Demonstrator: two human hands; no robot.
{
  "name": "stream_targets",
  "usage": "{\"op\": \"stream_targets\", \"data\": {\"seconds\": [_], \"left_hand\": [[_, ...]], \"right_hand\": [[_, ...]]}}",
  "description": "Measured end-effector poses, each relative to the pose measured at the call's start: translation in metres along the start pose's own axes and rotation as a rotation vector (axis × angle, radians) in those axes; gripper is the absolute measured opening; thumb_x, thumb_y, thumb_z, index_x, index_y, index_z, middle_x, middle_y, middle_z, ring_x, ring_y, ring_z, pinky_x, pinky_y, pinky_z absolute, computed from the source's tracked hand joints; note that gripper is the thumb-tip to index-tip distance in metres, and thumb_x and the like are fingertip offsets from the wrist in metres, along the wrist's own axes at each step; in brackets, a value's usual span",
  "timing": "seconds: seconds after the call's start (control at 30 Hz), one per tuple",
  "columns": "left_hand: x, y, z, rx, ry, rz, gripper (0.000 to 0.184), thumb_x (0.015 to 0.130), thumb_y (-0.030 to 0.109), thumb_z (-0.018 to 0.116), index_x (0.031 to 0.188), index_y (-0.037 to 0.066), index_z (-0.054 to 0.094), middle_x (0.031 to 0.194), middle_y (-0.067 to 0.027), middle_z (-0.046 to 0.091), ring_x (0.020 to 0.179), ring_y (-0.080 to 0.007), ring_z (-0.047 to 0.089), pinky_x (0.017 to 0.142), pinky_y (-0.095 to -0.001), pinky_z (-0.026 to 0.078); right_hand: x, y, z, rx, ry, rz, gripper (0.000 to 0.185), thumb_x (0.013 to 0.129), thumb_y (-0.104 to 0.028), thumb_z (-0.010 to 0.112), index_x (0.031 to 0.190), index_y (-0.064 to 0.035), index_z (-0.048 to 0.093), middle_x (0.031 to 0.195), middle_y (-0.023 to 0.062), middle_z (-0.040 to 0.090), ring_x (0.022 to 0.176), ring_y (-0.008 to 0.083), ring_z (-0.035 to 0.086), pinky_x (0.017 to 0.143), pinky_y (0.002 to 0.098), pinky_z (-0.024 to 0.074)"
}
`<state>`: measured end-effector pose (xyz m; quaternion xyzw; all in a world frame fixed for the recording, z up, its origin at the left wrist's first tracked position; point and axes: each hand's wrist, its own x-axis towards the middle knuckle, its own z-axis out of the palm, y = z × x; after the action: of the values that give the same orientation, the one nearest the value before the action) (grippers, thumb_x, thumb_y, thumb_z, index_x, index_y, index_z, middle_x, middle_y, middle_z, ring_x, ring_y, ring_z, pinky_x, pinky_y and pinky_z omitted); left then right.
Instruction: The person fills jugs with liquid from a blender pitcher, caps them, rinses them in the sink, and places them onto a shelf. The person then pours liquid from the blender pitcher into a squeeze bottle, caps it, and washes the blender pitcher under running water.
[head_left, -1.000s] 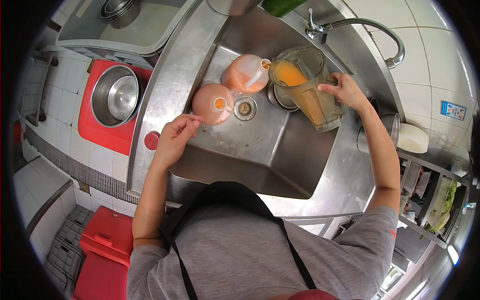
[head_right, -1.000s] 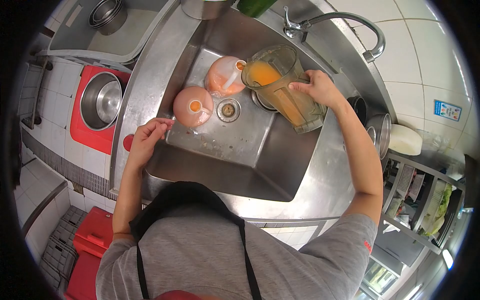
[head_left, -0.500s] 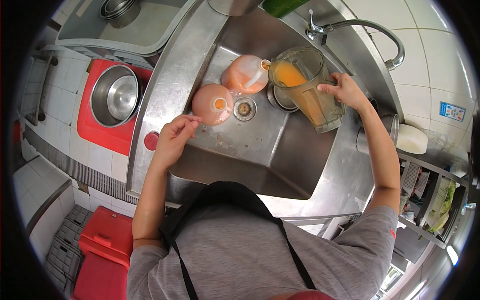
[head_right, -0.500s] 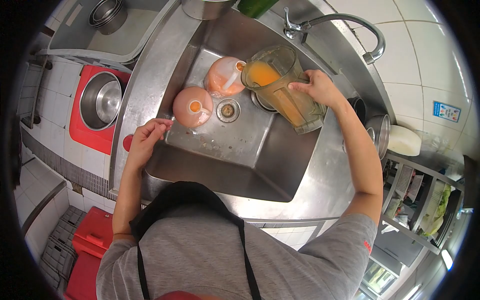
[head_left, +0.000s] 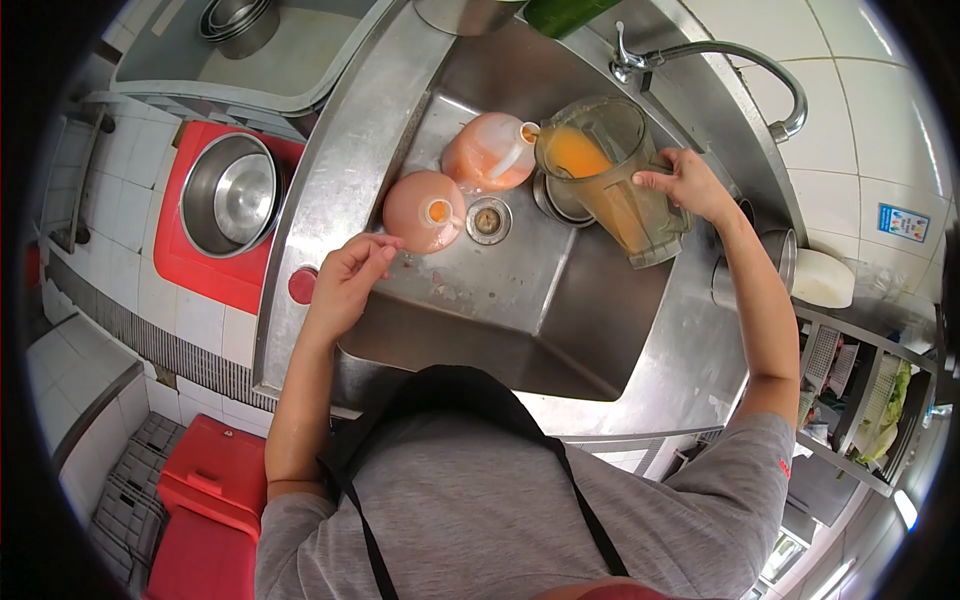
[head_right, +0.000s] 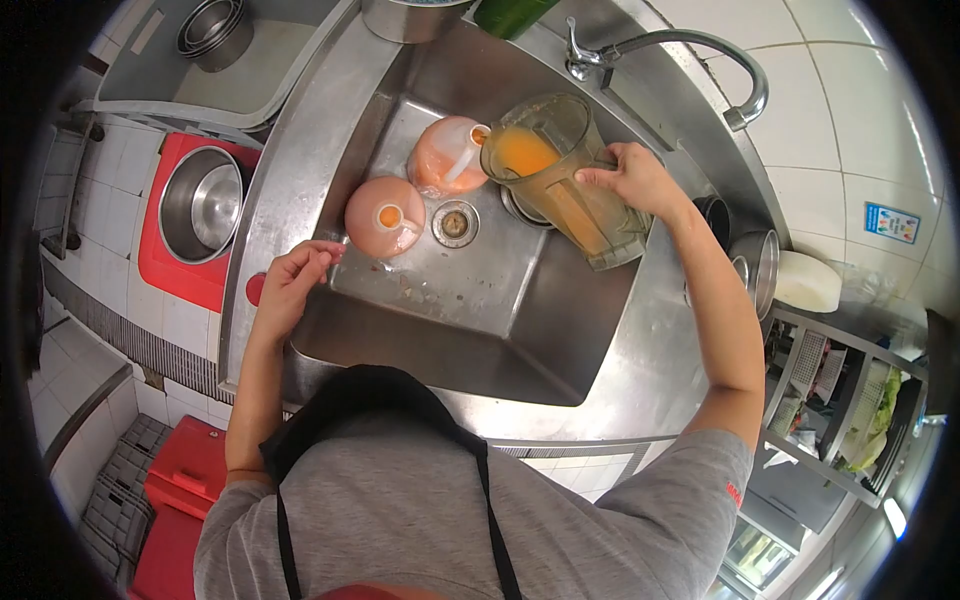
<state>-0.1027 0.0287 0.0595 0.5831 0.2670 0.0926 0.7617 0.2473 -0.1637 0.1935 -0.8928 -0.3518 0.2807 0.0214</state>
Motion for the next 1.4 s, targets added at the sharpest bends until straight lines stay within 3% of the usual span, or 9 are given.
{"op": "stream_targets", "data": {"seconds": [0.1,0.27,0.37,0.6,0.67,0.77,0.87,0.93,1.4], "left_hand": [[0.000,-0.001,0.000,-0.002,0.002,0.002,0.029,0.084,0.014,0.052,0.059,0.000,0.047,0.091,-0.0089,0.058,0.083,-0.0107,0.049,0.072,-0.0224,0.036],[0.000,-0.005,-0.001,0.046,-0.017,0.062,0.024,0.086,0.018,0.049,0.094,-0.002,0.059,0.091,-0.0037,0.060,0.078,-0.0068,0.050,0.069,-0.0200,0.037],[0.000,0.000,0.001,-0.016,0.001,0.001,0.028,0.084,0.013,0.052,0.059,0.000,0.048,0.092,-0.0095,0.058,0.084,-0.0112,0.050,0.073,-0.0227,0.036],[-0.001,-0.004,-0.001,-0.022,0.009,0.001,0.028,0.083,0.013,0.053,0.059,-0.001,0.048,0.092,-0.0096,0.058,0.084,-0.0115,0.050,0.073,-0.0229,0.037],[0.000,-0.008,-0.003,0.037,-0.015,0.059,0.023,0.086,0.017,0.049,0.093,-0.002,0.059,0.091,-0.0045,0.059,0.079,-0.0078,0.051,0.071,-0.0206,0.038],[0.000,-0.007,-0.002,0.034,-0.018,0.059,0.023,0.086,0.017,0.049,0.094,-0.002,0.059,0.091,-0.0042,0.059,0.079,-0.0076,0.051,0.071,-0.0206,0.038],[-0.001,-0.001,-0.001,-0.022,-0.001,0.000,0.028,0.083,0.013,0.053,0.060,0.000,0.047,0.091,-0.0092,0.058,0.083,-0.0110,0.050,0.072,-0.0221,0.037],[-0.001,0.000,0.000,-0.025,0.002,0.003,0.028,0.083,0.013,0.053,0.060,0.000,0.047,0.091,-0.0091,0.058,0.083,-0.0108,0.050,0.072,-0.0220,0.037],[-0.001,-0.001,0.000,-0.016,0.002,0.004,0.029,0.084,0.014,0.053,0.060,-0.001,0.047,0.091,-0.0085,0.057,0.082,-0.0104,0.050,0.072,-0.0221,0.037]], "right_hand": [[-0.002,-0.005,-0.001,-0.029,0.014,0.016,0.053,0.065,-0.045,0.069,0.075,0.0064,0.057,0.055,0.0118,0.050,0.054,0.0185,0.051,0.052,0.0328,0.0401],[-0.003,-0.006,-0.002,-0.018,0.007,0.014,0.053,0.065,-0.045,0.069,0.076,0.0062,0.057,0.056,0.0126,0.051,0.055,0.0193,0.052,0.053,0.0331,0.0403],[-0.003,-0.008,-0.002,-0.025,0.006,0.031,0.053,0.065,-0.045,0.069,0.076,0.0061,0.057,0.057,0.0126,0.052,0.055,0.0194,0.052,0.053,0.0333,0.0403],[-0.002,-0.007,-0.004,-0.053,-0.005,0.016,0.054,0.066,-0.045,0.068,0.077,0.0064,0.057,0.057,0.0122,0.052,0.057,0.0192,0.053,0.054,0.0325,0.0409],[-0.003,-0.011,-0.005,-0.044,-0.013,0.015,0.053,0.066,-0.044,0.068,0.078,0.0066,0.057,0.057,0.0120,0.052,0.058,0.0191,0.054,0.054,0.0323,0.0410],[-0.004,-0.014,-0.006,-0.014,-0.015,0.011,0.052,0.067,-0.043,0.068,0.079,0.0065,0.058,0.058,0.0117,0.053,0.058,0.0192,0.054,0.054,0.0321,0.0413],[-0.003,-0.012,-0.005,-0.016,-0.018,0.016,0.052,0.066,-0.043,0.068,0.080,0.0064,0.058,0.058,0.0120,0.053,0.058,0.0191,0.054,0.055,0.0323,0.0415],[0.001,-0.006,-0.003,0.023,-0.013,-0.032,0.068,0.067,-0.042,0.070,0.098,0.0156,0.050,0.047,0.0036,0.041,0.040,0.0097,0.043,0.039,0.0254,0.0347],[-0.001,-0.014,-0.006,-0.031,-0.016,0.006,0.060,0.067,-0.042,0.069,0.089,0.0112,0.054,0.052,0.0081,0.047,0.049,0.0149,0.049,0.047,0.0293,0.0382]]}}
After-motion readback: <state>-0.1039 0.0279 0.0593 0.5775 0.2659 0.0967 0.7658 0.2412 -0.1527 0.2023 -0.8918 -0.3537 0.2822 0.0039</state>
